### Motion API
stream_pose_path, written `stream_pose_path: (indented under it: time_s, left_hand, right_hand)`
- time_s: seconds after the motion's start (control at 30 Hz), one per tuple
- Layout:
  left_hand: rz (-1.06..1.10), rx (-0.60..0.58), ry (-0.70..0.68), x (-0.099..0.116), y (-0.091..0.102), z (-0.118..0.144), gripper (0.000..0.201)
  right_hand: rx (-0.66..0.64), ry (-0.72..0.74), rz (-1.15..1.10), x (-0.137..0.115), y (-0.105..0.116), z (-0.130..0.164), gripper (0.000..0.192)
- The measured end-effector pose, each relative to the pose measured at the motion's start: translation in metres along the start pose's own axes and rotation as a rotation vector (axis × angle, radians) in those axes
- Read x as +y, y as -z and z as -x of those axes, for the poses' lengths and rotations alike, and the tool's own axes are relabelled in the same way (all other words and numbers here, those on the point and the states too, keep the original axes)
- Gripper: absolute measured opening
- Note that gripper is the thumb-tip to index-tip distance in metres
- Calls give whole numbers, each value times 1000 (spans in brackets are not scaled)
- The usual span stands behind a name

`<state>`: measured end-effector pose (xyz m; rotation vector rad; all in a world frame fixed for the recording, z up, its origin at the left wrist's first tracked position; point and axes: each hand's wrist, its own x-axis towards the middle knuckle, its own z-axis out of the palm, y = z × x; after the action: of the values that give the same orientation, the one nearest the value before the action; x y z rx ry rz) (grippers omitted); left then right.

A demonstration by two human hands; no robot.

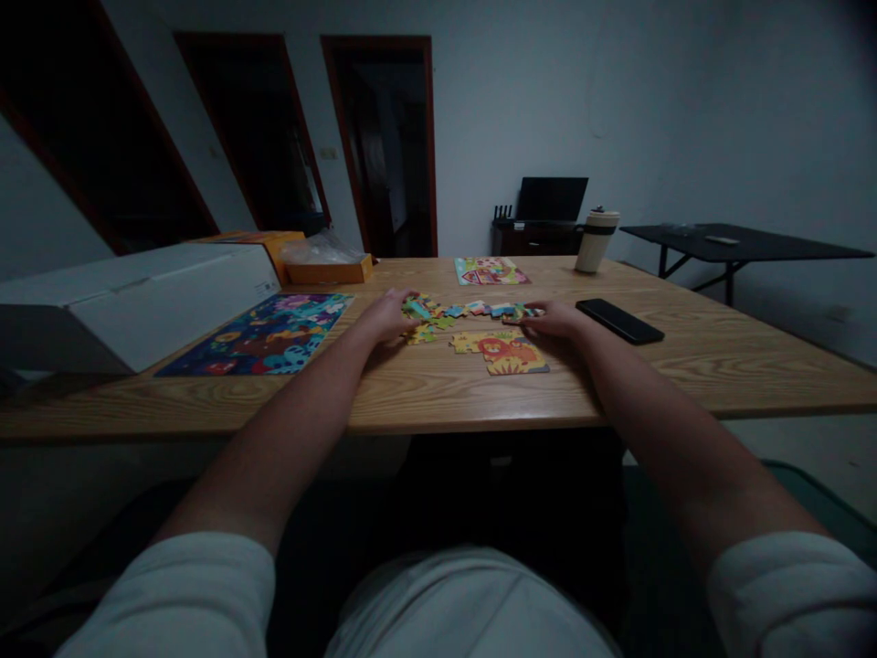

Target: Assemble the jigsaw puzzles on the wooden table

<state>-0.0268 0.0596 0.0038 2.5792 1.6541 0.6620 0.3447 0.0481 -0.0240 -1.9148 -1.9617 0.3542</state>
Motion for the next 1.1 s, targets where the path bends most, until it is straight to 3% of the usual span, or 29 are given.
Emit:
stream_pose_path:
  time_s: [0.17, 0.4, 0.6, 0.8, 1.0, 1.1]
  left_hand:
    - [5, -38, -31, 0, -1, -1, 59]
    - [-67, -181, 80, 0, -1, 0, 56]
    - [-104, -357, 124, 8, 10, 4, 56]
    - [-67, -362, 123, 6, 11, 4, 62]
    - [-65, -361, 149, -19, 15, -1, 57]
    - [-77, -343, 145, -29, 17, -4, 55]
  right_hand:
    - [-70, 140, -54, -9, 0, 7, 48]
    - [-62, 111, -59, -5, 0, 6, 54]
    - [33, 54, 7, 1, -4, -1, 45]
    - [53, -24, 164, 3, -6, -7, 45]
    - [114, -90, 206, 7, -8, -9, 50]
    - [153, -51, 248, 4, -8, -9, 45]
